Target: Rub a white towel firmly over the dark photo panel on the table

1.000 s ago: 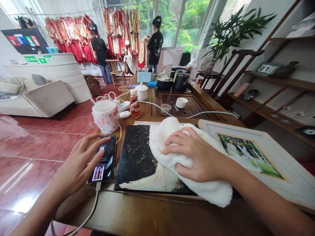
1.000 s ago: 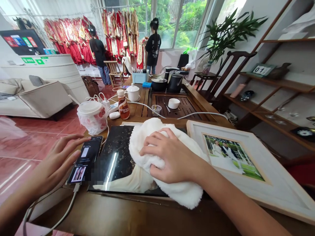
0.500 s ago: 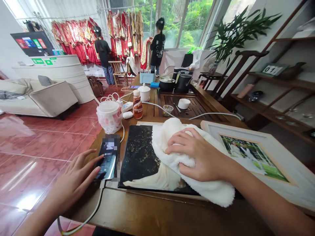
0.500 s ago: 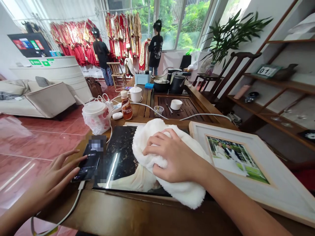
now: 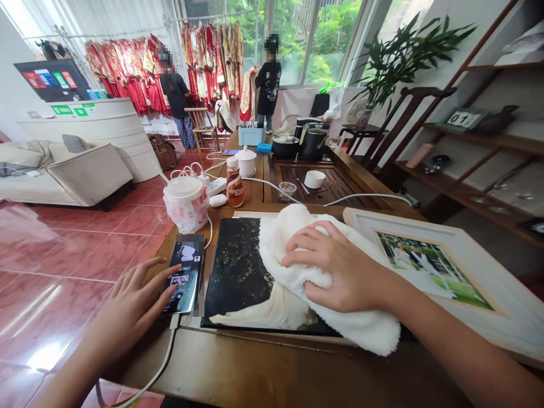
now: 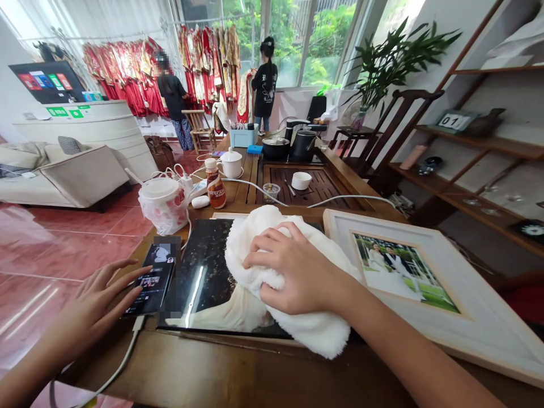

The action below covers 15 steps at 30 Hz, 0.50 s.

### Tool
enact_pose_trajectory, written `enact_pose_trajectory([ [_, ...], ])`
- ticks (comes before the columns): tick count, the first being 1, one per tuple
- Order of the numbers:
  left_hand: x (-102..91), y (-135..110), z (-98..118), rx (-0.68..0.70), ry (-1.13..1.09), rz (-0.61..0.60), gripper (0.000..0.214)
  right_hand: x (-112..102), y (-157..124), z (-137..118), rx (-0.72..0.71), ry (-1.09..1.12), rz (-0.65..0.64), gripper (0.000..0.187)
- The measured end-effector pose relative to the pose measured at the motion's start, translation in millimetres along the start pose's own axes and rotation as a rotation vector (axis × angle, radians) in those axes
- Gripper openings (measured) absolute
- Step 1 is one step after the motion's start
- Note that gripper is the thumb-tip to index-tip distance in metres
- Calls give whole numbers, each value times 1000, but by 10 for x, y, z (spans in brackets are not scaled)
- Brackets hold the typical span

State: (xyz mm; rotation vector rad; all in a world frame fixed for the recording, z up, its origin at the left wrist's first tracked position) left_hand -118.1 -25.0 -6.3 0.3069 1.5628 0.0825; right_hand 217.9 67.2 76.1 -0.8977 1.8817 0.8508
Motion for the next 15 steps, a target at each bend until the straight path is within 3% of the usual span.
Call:
enact_pose_trajectory([
  [9, -73, -34, -62, -158, -42, 21, 42, 15, 5, 7, 2, -4, 5, 33],
  [15, 69, -57, -57, -119, -113, -74, 41, 18, 17, 7, -1, -5, -3, 33],
])
Point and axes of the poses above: each hand's wrist, its own y-axis towards the middle knuckle, its own x-axis out of the palm, z = x × y, the point moved 5 cm from there along y, towards the middle knuckle, and after that the axes turned 9 degrees about y, right-handed, at the moved point
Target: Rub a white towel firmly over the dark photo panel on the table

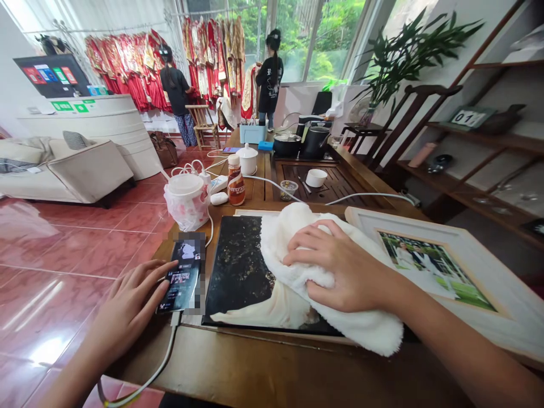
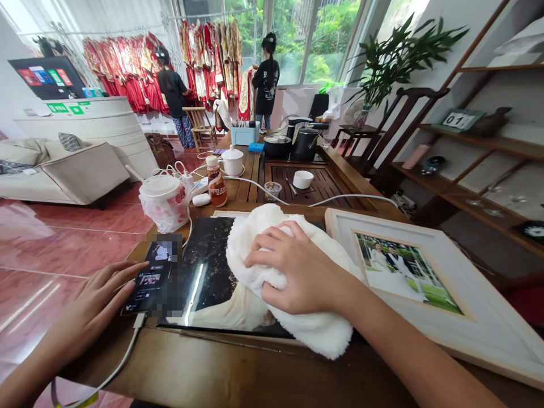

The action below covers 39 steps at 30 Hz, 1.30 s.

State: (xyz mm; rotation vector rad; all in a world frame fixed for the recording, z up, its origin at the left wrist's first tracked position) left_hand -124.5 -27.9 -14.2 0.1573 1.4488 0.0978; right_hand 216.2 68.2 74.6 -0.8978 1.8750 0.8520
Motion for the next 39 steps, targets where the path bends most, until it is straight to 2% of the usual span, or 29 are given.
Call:
enact_pose_trajectory([
  [4, 50, -3, 9, -13, 7, -37, 43, -1, 1, -1, -7, -6, 1, 34],
  [13, 42, -24, -8, -42, -15, -29, 43, 0, -9, 6, -4, 0, 3, 33],
  [20, 54, -24, 29, 2, -1, -13, 43, -6, -10, 10, -4, -6, 10, 34],
  [27, 60, -13, 12, -49, 10, -7, 44, -5, -9, 6, -9, -8, 9, 33],
  [39, 48, -43, -15, 11, -149, -25, 36, -7, -13, -7, 3, -7, 8, 32],
])
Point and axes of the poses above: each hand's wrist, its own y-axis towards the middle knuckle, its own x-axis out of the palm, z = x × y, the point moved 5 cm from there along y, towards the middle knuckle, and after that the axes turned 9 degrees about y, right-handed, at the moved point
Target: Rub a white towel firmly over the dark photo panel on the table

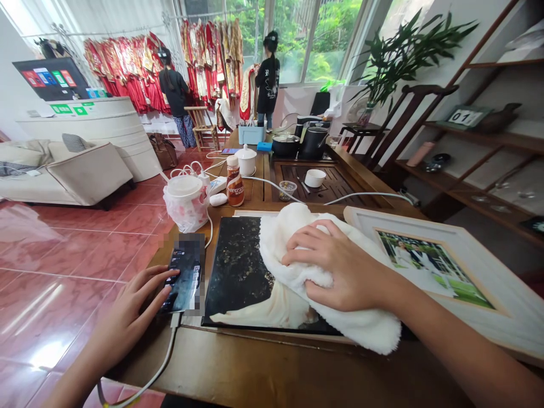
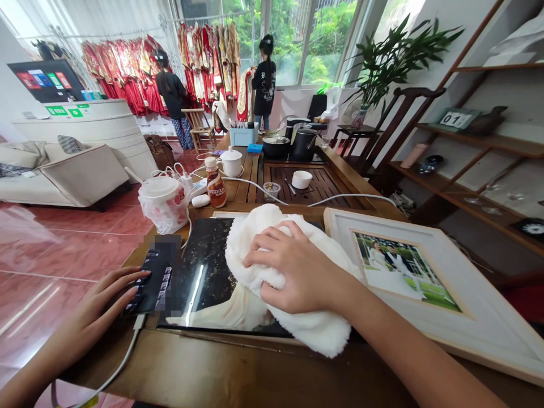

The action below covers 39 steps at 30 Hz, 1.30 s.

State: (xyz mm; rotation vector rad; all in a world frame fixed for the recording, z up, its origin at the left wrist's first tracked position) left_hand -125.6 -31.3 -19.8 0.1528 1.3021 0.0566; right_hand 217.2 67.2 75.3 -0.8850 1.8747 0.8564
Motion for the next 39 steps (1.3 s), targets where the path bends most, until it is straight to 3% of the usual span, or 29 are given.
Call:
enact_pose_trajectory([
  [21, 61, 24, -68, -95, -33, -1, 46, -1, 15, -3, 12, 1, 3, 32],
  [35, 24, 481, -57, -42, 60, -62, 46, -7, -3, 10, 3, 4, -3, 33],
  [39, -26, 490, -51, -65, 103, 8, 49, 4, -6, 17, 7, -2, 1, 32],
])
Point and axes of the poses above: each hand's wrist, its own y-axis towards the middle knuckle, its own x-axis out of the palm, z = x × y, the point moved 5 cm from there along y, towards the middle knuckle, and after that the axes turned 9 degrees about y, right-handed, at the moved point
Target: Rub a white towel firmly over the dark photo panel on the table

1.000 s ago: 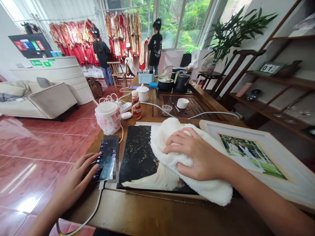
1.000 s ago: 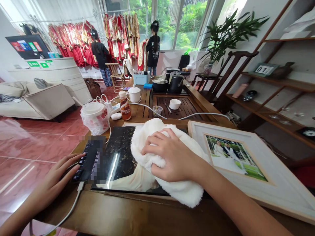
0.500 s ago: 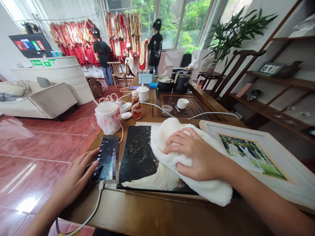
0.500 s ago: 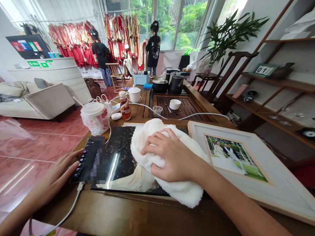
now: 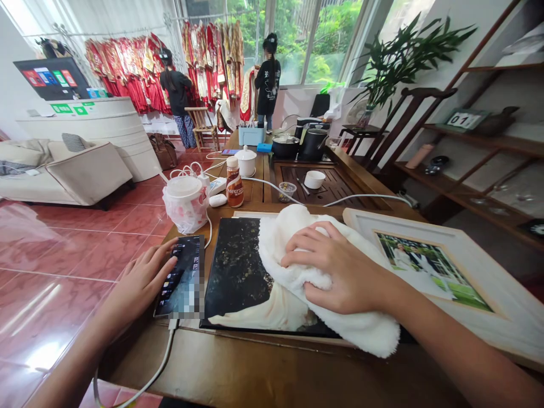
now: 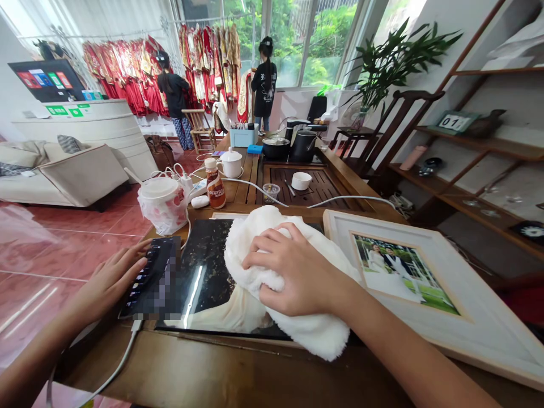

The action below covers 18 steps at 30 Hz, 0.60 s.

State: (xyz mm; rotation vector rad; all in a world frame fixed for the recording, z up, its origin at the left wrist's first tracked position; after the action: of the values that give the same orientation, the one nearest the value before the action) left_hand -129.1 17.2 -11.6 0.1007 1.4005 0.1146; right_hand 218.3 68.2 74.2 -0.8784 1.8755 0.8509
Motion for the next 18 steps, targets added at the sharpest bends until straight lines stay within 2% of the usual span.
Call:
enact_pose_trajectory([
  [3, -148, -12, 152, -6, 49, 114, 51, -2, 2, -4, 0, -1, -5, 34],
  [5, -266, -14, 416, 116, 74, 146, 46, -26, 5, -22, -5, 0, -7, 39],
  [7, -372, -19, 760, 302, 67, 133, 43, -67, 8, -50, -17, -9, -3, 48],
  [9, -437, -18, 1099, 475, 51, 68, 44, -112, 9, -80, -43, -38, 11, 57],
  [12, -470, 11, 1480, 642, 3, -20, 44, -154, 8, -79, -63, -127, 44, 65],
  [15, -426, 57, 1679, 740, -45, -81, 49, -139, 11, -20, -54, -181, 47, 66],
  [18, -368, 100, 1716, 744, -94, -81, 54, -107, 23, 53, -53, -175, 31, 62],
])
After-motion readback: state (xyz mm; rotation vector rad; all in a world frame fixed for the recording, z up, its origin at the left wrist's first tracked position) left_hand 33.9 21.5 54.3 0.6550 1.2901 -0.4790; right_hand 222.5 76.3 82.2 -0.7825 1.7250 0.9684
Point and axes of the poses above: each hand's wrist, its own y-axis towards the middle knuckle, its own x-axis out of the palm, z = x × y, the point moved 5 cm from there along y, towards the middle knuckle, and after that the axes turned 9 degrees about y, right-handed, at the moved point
